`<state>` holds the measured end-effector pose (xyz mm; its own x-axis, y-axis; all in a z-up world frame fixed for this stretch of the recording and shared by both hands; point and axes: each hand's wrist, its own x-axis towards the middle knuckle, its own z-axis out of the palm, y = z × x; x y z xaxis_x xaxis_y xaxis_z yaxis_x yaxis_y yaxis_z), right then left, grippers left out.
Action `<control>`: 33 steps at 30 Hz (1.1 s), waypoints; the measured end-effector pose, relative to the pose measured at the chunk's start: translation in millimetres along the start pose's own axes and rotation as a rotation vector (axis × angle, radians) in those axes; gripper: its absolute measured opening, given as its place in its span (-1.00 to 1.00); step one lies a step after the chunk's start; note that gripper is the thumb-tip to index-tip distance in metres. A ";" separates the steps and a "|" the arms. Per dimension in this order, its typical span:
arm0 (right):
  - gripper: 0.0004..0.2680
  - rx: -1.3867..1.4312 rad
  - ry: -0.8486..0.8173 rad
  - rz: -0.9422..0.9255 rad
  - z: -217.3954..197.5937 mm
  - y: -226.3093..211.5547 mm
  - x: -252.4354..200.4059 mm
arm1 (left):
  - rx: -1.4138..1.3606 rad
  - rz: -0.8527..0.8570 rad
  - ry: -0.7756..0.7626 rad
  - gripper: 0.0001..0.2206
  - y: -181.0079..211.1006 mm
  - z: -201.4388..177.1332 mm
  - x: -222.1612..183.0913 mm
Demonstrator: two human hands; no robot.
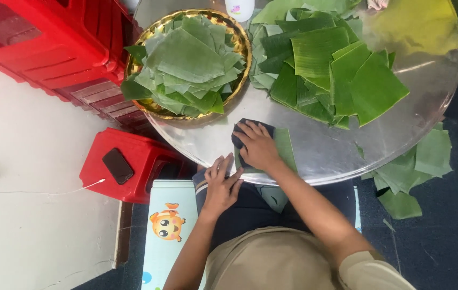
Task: Cleaning banana leaves by wiping them with a cloth and stacking them in a bowl on a metal table.
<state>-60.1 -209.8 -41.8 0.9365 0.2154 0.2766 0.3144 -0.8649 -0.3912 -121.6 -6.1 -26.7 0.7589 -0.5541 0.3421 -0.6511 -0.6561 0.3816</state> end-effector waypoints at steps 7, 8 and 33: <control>-0.66 -0.004 -0.044 -0.096 -17.2 2.8 -15.0 | -0.021 0.024 -0.019 -0.76 -2.3 1.6 3.1; -0.64 0.045 -0.079 -0.140 -24.5 7.0 -18.3 | -0.012 0.028 -0.009 -0.75 -2.1 0.2 4.5; -0.59 -0.153 0.058 -0.090 10.8 -13.6 -43.0 | 0.024 0.028 -0.045 -0.80 -0.1 -10.1 12.9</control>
<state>-103.0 -202.3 -57.8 0.8936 0.2725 0.3567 0.3655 -0.9030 -0.2258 -112.0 -8.0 -13.6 0.7408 -0.5946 0.3127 -0.6718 -0.6519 0.3519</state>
